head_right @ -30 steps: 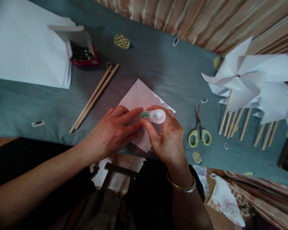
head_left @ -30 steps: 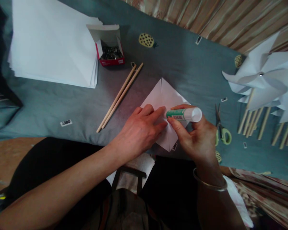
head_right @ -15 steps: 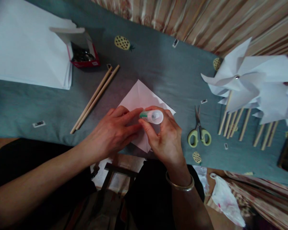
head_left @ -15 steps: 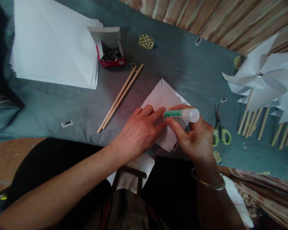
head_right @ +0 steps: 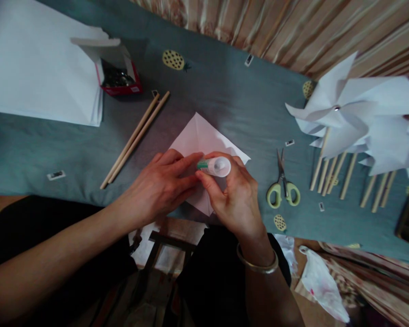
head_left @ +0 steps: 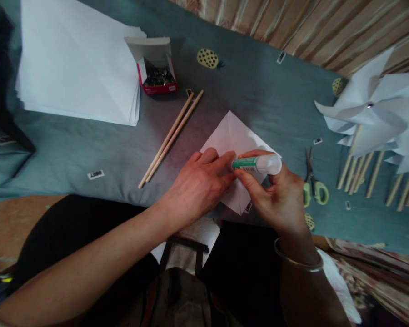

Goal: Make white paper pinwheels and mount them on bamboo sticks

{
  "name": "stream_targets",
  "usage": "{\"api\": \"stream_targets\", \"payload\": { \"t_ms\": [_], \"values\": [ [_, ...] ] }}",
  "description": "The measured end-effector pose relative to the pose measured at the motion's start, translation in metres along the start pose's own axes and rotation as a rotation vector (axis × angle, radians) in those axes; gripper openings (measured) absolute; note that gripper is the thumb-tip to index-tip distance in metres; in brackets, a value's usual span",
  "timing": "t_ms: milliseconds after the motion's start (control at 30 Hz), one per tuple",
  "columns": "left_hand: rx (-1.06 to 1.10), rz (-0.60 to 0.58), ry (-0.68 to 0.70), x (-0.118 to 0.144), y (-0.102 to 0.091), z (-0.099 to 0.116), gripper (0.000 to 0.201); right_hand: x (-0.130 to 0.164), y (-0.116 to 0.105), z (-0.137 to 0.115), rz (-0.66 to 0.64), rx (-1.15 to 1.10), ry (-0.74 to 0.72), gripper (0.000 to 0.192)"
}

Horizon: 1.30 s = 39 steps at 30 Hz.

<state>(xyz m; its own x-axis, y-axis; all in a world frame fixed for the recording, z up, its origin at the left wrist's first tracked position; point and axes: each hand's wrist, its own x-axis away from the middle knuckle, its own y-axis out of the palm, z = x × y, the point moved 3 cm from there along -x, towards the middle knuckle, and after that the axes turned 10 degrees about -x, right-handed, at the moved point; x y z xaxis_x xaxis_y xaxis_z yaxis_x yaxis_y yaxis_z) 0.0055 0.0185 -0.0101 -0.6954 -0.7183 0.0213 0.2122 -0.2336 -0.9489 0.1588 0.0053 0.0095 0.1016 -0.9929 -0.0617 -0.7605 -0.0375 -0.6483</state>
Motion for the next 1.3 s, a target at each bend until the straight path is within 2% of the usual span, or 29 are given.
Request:
{"api": "stream_targets", "payload": {
  "t_ms": [100, 200, 300, 367, 467, 567, 700, 833, 1067, 1300],
  "values": [
    [0.004, 0.014, 0.002, 0.0, 0.0, 0.0, 0.03, 0.002, -0.004, -0.001, 0.022, -0.02, 0.037, 0.022],
    [0.002, 0.022, 0.002, 0.001, -0.002, -0.001, 0.027, 0.004, -0.019, 0.0, 0.185, -0.145, 0.09, 0.02],
    [-0.012, 0.031, 0.002, 0.003, -0.002, 0.0, 0.024, 0.005, -0.038, 0.005, 0.428, -0.427, 0.123, 0.013],
    [-0.018, 0.065, 0.007, 0.004, -0.004, 0.0, 0.025, 0.006, -0.045, 0.011, 0.497, -0.659, 0.169, 0.009],
    [0.026, 0.194, -0.009, 0.006, -0.009, -0.001, 0.038, 0.009, -0.043, 0.02, 0.448, -0.934, 0.319, 0.008],
    [0.184, 0.339, -0.061, 0.007, -0.016, -0.003, 0.054, 0.013, -0.033, 0.022, 0.392, -1.128, 0.417, 0.013],
    [0.537, 0.337, -0.189, 0.007, -0.013, -0.004, 0.073, 0.019, -0.016, 0.013, 0.334, -1.296, 0.448, 0.018],
    [0.683, 0.327, -0.185, 0.009, -0.008, 0.006, 0.075, 0.025, -0.006, 0.003, 0.293, -1.315, 0.417, 0.025],
    [0.619, 0.311, -0.152, 0.018, -0.006, 0.021, 0.071, 0.034, -0.003, -0.008, 0.324, -1.263, 0.361, 0.031],
    [0.664, 0.314, -0.139, 0.019, -0.003, 0.02, 0.072, 0.036, 0.0, -0.009, 0.273, -1.194, 0.352, 0.03]
  ]
}}
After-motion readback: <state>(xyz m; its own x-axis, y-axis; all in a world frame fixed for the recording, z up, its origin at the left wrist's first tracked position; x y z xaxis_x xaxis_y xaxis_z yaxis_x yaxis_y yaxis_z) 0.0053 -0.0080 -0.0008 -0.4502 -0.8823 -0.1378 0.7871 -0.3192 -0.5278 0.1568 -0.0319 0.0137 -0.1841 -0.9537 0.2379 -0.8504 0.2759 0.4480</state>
